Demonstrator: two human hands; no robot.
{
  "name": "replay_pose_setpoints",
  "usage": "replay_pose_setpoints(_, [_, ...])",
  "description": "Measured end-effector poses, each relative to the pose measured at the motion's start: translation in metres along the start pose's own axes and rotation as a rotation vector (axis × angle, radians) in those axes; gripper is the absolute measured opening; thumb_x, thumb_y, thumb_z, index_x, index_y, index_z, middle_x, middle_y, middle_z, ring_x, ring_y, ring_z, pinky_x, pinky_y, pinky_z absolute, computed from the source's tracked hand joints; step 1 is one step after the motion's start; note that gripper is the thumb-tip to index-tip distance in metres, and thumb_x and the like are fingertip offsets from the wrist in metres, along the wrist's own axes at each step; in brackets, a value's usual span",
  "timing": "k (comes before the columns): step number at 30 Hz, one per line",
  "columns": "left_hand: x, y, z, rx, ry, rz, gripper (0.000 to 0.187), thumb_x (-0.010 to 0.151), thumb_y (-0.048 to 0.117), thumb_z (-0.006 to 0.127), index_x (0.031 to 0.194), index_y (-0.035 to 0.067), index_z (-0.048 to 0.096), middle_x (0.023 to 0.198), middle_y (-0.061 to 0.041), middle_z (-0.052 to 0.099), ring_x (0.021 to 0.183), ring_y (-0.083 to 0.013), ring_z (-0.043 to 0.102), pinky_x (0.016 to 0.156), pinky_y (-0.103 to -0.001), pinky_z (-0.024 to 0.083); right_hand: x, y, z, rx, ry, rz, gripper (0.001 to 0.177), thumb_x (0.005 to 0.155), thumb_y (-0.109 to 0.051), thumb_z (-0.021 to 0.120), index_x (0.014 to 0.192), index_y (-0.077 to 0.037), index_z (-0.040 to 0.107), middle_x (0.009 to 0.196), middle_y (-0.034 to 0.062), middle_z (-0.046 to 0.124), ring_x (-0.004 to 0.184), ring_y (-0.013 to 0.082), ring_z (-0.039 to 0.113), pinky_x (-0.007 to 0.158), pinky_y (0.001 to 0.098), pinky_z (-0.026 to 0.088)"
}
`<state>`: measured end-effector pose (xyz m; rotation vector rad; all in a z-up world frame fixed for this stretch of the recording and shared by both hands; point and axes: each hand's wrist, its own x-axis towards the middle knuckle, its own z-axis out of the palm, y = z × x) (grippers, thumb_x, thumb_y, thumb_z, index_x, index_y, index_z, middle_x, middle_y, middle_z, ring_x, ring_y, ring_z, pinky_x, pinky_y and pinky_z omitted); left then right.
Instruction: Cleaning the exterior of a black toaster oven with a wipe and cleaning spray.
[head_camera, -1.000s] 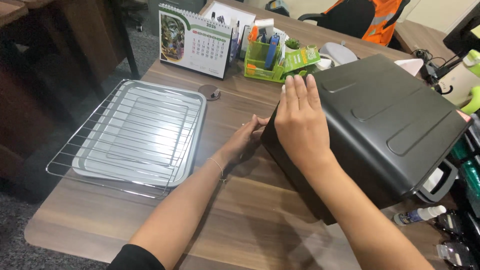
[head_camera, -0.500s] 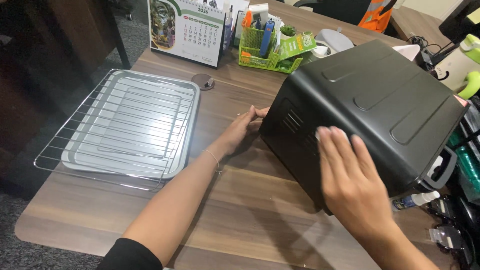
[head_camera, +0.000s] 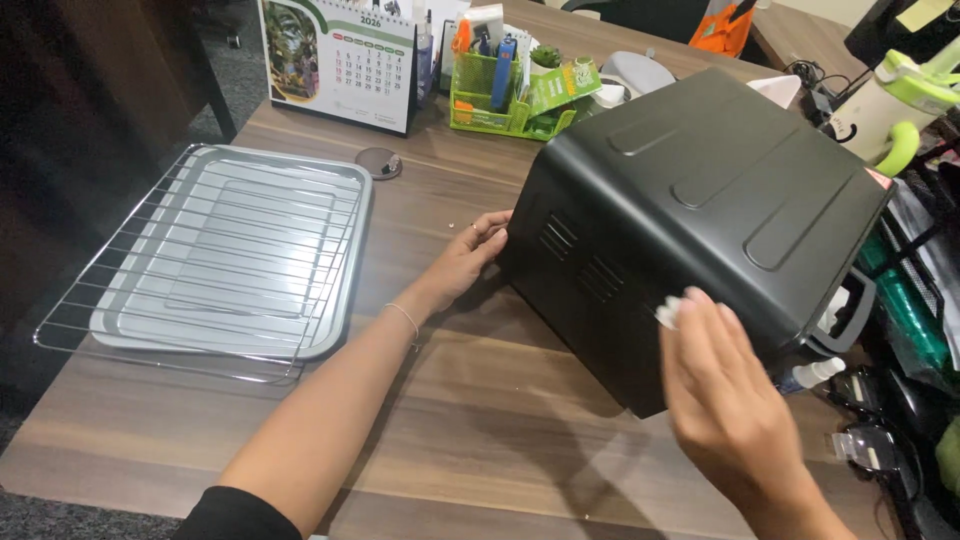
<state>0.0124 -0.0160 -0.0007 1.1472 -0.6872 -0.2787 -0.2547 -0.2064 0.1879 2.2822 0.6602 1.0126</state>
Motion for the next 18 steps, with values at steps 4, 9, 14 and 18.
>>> replay_pose_setpoints(4, [0.0, -0.005, -0.005, -0.016, 0.003, -0.032, 0.038, 0.11, 0.026, 0.051, 0.144, 0.009, 0.055, 0.131, 0.0, 0.063, 0.117, -0.0097, 0.055, 0.101, -0.029, 0.044, 0.045, -0.012, 0.028, -0.079, 0.033, -0.038, 0.029, 0.083, -0.002, 0.067, 0.106, 0.013, 0.075, 0.115, 0.0204, 0.066, 0.12, 0.0355, 0.064, 0.105, 0.0422, 0.054])
replay_pose_setpoints(9, [-0.005, -0.006, -0.003, -0.487, -0.106, -0.082, 0.031, 0.114, 0.024, 0.053, 0.139, 0.007, 0.059, 0.125, -0.001, 0.064, 0.11, -0.0113, 0.06, 0.099, -0.032, 0.049, 0.106, -0.021, 0.065, -0.036, 0.196, 0.007, 0.029, 0.086, -0.005, 0.066, 0.109, 0.011, 0.071, 0.105, 0.0135, 0.062, 0.106, 0.0265, 0.061, 0.09, 0.0342, 0.051])
replay_pose_setpoints(14, [-0.009, 0.019, 0.001, -0.371, -0.04, -0.168, 0.043, 0.112, 0.037, 0.044, 0.14, 0.009, 0.062, 0.115, -0.004, 0.055, 0.1, -0.0151, 0.052, 0.088, -0.034, 0.042, 0.137, -0.037, 0.097, 0.017, 0.19, 0.046, 0.015, 0.081, -0.01, 0.064, 0.088, 0.003, 0.067, 0.092, 0.013, 0.057, 0.094, 0.0279, 0.06, 0.079, 0.0349, 0.05])
replay_pose_setpoints(18, [-0.006, 0.012, -0.007, -0.523, 0.066, -0.326, 0.059, 0.108, 0.055, 0.031, 0.133, 0.008, 0.058, 0.133, -0.012, 0.063, 0.116, -0.0235, 0.062, 0.095, -0.042, 0.048, 0.116, -0.073, 0.136, 0.095, 0.087, -0.022, 0.017, 0.082, -0.008, 0.063, 0.092, 0.003, 0.071, 0.093, 0.0108, 0.057, 0.085, 0.0249, 0.057, 0.071, 0.0332, 0.047])
